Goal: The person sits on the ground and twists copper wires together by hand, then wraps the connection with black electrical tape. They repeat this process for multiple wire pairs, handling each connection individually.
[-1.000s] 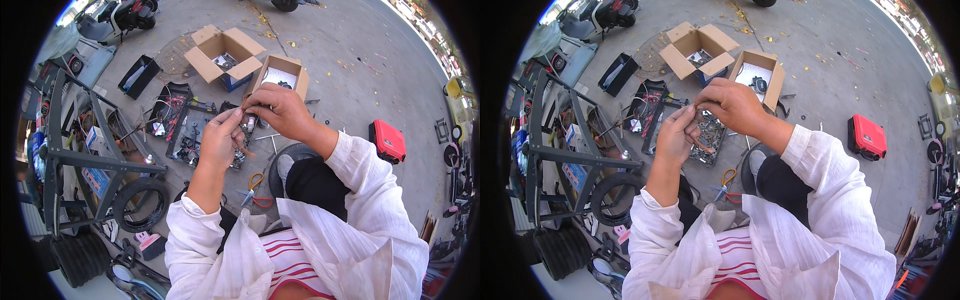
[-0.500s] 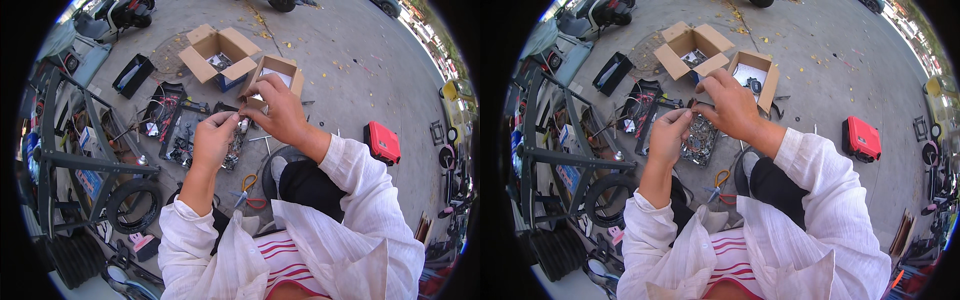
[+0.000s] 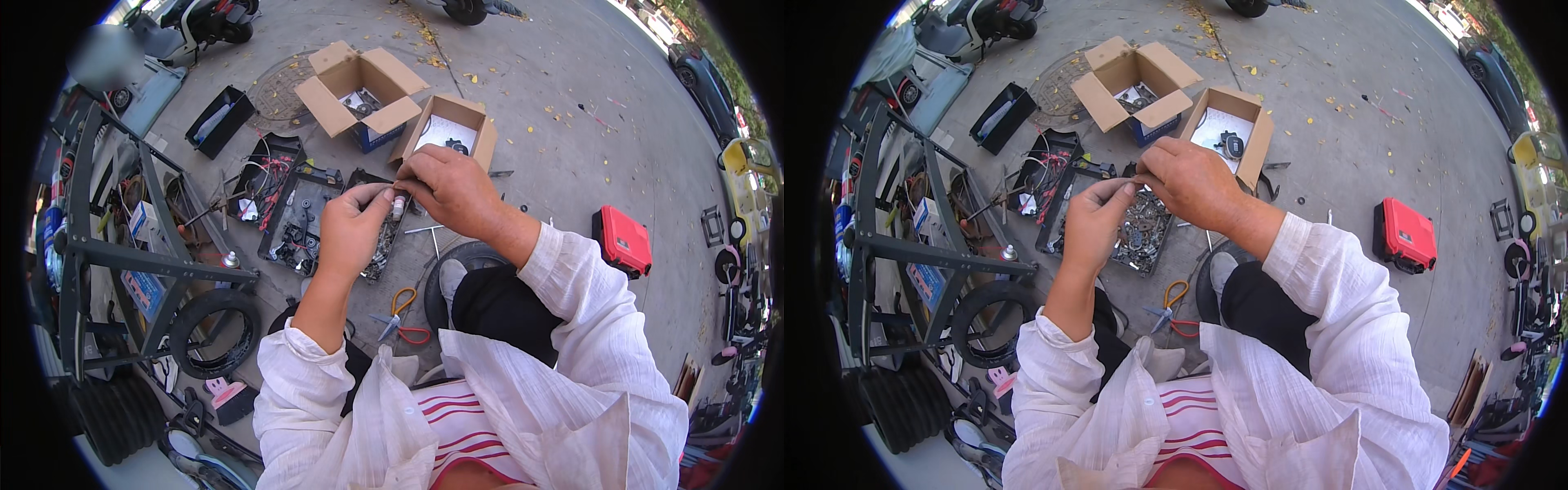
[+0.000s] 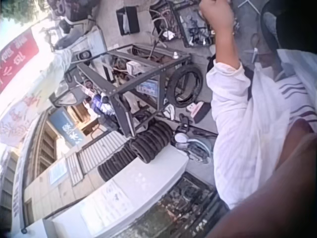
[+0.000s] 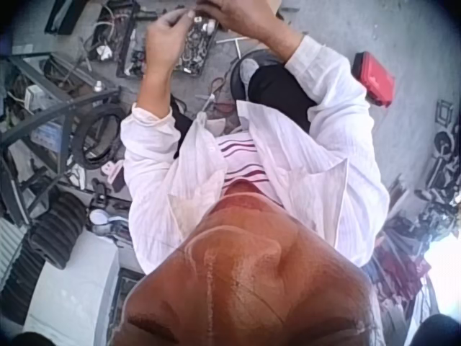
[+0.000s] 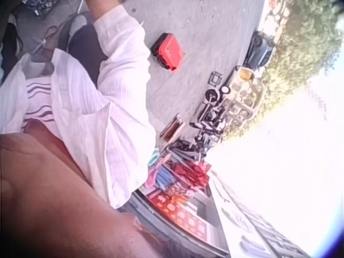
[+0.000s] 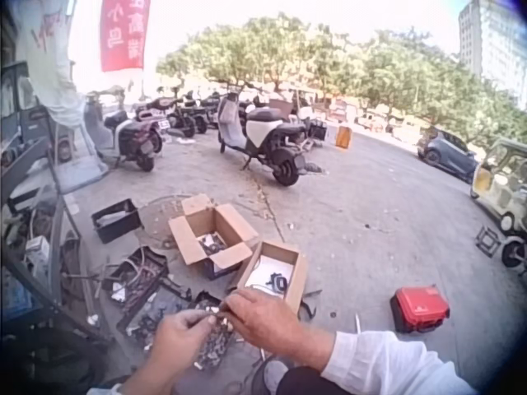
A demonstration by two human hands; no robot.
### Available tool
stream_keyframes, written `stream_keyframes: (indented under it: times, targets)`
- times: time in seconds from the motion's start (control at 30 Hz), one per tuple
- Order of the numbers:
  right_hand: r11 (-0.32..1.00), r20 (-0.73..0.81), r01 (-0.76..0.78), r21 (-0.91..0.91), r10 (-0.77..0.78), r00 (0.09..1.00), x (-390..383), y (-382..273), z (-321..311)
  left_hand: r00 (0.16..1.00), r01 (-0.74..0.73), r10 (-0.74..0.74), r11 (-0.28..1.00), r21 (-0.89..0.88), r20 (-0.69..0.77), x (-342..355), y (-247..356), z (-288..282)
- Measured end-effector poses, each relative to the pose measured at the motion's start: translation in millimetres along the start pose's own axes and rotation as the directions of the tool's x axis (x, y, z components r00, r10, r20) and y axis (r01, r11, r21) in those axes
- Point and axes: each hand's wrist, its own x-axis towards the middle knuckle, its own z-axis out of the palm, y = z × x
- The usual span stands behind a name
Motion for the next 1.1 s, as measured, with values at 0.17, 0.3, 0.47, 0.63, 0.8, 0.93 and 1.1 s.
stream_keyframes:
  times: [0.17, 0.3, 0.47, 0.63, 0.8, 0.93, 1.1]
  targets:
    - [0.999, 0.004, -0.008, 0.032, 0.008, 1.000, 0.3, 1.8, -0.9, 0.989, 0.142, -0.136, 0.980, -0.136, 0.057, -1.2, 5.6, -1.5]
    - [0.999, -0.176, -0.020, 0.038, 0.027, 0.984, 6.3, -9.5, 0.7, 0.967, 0.256, -0.232, 0.879, -0.402, 0.108, 2.6, -4.6, -7.3]
    - [1.000, -0.127, 0.021, -0.016, -0.022, 0.992, 2.3, -5.4, 1.7, 0.957, 0.290, -0.249, 0.753, -0.590, 0.151, 6.7, -9.0, -6.0]
    - [1.000, -0.112, 0.006, -0.004, -0.006, 0.994, 1.0, -3.5, 13.5, 0.958, 0.288, -0.224, 0.710, -0.643, 0.181, 6.4, -9.0, -4.3]
    - [1.000, -0.108, 0.007, -0.006, -0.007, 0.994, 1.5, -3.7, 13.4, 0.959, 0.282, -0.213, 0.703, -0.653, 0.186, 7.7, -9.4, -4.0]
    - [0.999, -0.084, 0.027, 0.039, -0.024, 0.996, 0.7, -1.8, 16.4, 0.958, 0.284, -0.229, 0.701, -0.654, 0.171, 7.1, -10.1, -3.6]
    - [0.997, -0.022, 0.007, 0.077, -0.005, 1.000, -1.0, -1.9, 15.3, 0.957, 0.288, -0.228, 0.695, -0.659, 0.177, 8.6, -11.0, -3.8]
